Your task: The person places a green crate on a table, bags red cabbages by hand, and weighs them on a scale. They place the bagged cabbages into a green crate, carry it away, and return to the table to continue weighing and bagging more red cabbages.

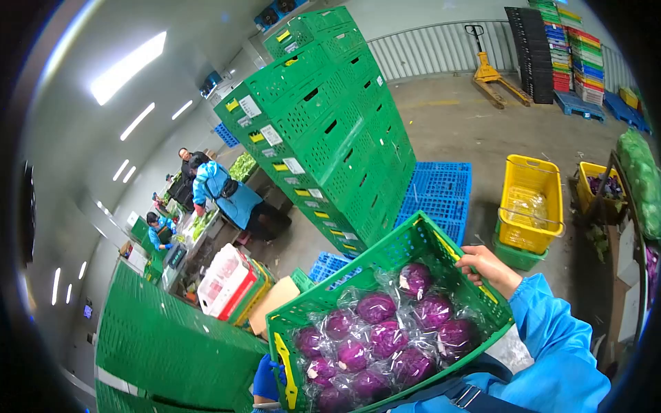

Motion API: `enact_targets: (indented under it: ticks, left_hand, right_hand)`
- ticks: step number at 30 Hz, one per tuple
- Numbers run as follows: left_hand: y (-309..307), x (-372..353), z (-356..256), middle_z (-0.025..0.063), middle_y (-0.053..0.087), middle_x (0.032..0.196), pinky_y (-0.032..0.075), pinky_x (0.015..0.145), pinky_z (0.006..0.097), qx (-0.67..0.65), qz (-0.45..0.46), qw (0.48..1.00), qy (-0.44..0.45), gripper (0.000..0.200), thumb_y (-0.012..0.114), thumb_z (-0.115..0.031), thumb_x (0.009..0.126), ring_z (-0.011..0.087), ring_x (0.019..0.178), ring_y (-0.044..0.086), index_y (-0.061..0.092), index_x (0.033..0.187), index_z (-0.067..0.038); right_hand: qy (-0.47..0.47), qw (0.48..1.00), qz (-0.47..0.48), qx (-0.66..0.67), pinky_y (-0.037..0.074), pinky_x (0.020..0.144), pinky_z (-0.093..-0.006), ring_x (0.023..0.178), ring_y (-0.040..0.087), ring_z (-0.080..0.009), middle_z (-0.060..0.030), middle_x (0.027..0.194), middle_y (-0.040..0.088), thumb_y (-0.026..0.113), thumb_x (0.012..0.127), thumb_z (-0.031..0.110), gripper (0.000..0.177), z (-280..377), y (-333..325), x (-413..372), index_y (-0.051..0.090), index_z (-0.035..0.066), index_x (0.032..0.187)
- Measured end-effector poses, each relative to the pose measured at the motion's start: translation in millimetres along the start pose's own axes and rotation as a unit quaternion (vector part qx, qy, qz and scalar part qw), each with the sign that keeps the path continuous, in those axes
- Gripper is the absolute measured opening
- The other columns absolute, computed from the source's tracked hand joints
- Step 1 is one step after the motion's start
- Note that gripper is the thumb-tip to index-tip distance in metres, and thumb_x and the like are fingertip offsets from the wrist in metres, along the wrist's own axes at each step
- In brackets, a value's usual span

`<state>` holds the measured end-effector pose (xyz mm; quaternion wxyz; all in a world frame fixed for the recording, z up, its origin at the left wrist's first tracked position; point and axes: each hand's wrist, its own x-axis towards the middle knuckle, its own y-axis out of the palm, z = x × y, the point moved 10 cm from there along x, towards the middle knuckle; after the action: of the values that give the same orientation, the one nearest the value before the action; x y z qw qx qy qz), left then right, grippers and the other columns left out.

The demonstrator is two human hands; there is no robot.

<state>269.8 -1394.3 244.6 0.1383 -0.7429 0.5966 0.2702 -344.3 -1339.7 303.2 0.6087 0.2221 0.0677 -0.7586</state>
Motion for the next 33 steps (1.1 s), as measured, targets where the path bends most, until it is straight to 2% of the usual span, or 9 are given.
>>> enact_targets:
  ticks: [6, 8, 9, 12, 14, 15, 18, 25, 33]
  left_hand:
    - [84, 95, -150, 0.0096, 0.063, 0.077, 0.049, 0.06, 0.0328, 0.035, 0.088, 0.995, 0.003, 0.034, 0.05, -0.042, 0.096, 0.0204, 0.066, 0.06, 0.058, 0.087, -0.01]
    - [145, 58, -233, 0.0083, 0.063, 0.077, 0.049, 0.056, 0.0311, 0.037, 0.061, 0.994, 0.083, 0.037, 0.052, -0.039, 0.096, 0.0183, 0.061, 0.059, 0.058, 0.079, -0.007]
    - [163, 51, -282, 0.009, 0.063, 0.078, 0.049, 0.059, 0.0316, 0.143, 0.108, 0.969, 0.172, 0.031, 0.052, -0.036, 0.095, 0.019, 0.064, 0.06, 0.058, 0.085, -0.006]
    - [199, -8, -395, 0.0105, 0.067, 0.089, 0.049, 0.067, 0.0341, -0.004, 0.088, 0.979, 0.184, 0.024, 0.052, -0.033, 0.094, 0.0215, 0.072, 0.062, 0.06, 0.093, -0.01]
    - [214, -46, -480, 0.0157, 0.068, 0.094, 0.05, 0.065, 0.0344, 0.038, 0.126, 0.938, 0.32, 0.027, 0.051, -0.034, 0.096, 0.0229, 0.075, 0.064, 0.062, 0.096, -0.009]
    - [199, -59, -525, 0.0177, 0.068, 0.096, 0.05, 0.062, 0.0331, 0.039, 0.066, 0.922, 0.38, 0.028, 0.049, -0.034, 0.098, 0.023, 0.073, 0.064, 0.062, 0.096, -0.009]
    - [209, -55, -642, 0.0163, 0.067, 0.101, 0.054, 0.06, 0.0291, 0.122, 0.165, 0.909, 0.363, 0.031, 0.046, -0.027, 0.1, 0.0228, 0.078, 0.067, 0.059, 0.114, -0.003]
    - [398, 49, -766, 0.0159, 0.067, 0.101, 0.054, 0.062, 0.0291, 0.189, 0.085, 0.846, 0.491, 0.032, 0.046, -0.027, 0.1, 0.0224, 0.079, 0.066, 0.059, 0.115, -0.002]
    - [479, 129, -817, 0.0155, 0.066, 0.101, 0.053, 0.064, 0.0292, 0.202, 0.077, 0.827, 0.519, 0.033, 0.045, -0.028, 0.1, 0.022, 0.08, 0.066, 0.058, 0.116, -0.002]
  right_hand:
    - [-0.039, 0.999, 0.031, 0.013, 0.03, 0.04, -0.0246, 0.046, 0.041, -0.009, -0.0024, 0.063, 0.047, 0.055, 0.079, 0.01, 0.012, 123, -13, 140, 0.053, 0.005, 0.089]
    - [-0.082, 0.995, 0.056, -0.017, 0.03, 0.039, -0.0237, 0.044, 0.044, -0.0088, -0.0021, 0.06, 0.049, 0.054, 0.076, 0.009, 0.015, 198, -10, 164, 0.055, 0.005, 0.091]
    - [-0.099, 0.993, 0.058, -0.021, 0.031, 0.038, -0.0235, 0.044, 0.045, -0.0086, -0.0014, 0.059, 0.049, 0.054, 0.076, 0.009, 0.019, 245, -4, 173, 0.057, 0.005, 0.094]
    - [-0.202, 0.972, 0.117, -0.025, 0.033, 0.037, -0.0233, 0.045, 0.046, -0.0083, -0.0004, 0.059, 0.048, 0.058, 0.074, 0.009, 0.038, 401, 29, 159, 0.057, 0.005, 0.112]
    - [-0.295, 0.939, 0.129, -0.119, 0.035, 0.038, -0.024, 0.045, 0.046, -0.0094, -0.0009, 0.059, 0.049, 0.058, 0.077, 0.011, 0.032, 504, 41, 151, 0.059, 0.006, 0.109]
    - [-0.301, 0.934, 0.162, -0.101, 0.031, 0.037, -0.023, 0.043, 0.043, -0.0073, 0.0005, 0.057, 0.048, 0.058, 0.08, 0.011, 0.035, 548, 49, 158, 0.058, 0.002, 0.114]
    - [-0.348, 0.91, 0.206, -0.085, 0.028, 0.036, -0.0221, 0.041, 0.041, -0.0055, 0.0016, 0.055, 0.047, 0.057, 0.083, 0.012, 0.037, 659, 72, 179, 0.058, -0.001, 0.117]
    - [-0.505, 0.84, 0.133, -0.145, 0.029, 0.038, -0.0229, 0.042, 0.042, -0.0065, 0.0008, 0.056, 0.049, 0.058, 0.083, 0.016, 0.034, 790, 129, 242, 0.059, 0.0, 0.113]
    - [-0.609, 0.76, 0.051, -0.222, 0.031, 0.039, -0.0239, 0.043, 0.044, -0.0076, -0.0001, 0.056, 0.05, 0.058, 0.084, 0.022, 0.032, 845, 160, 280, 0.061, 0.0, 0.108]
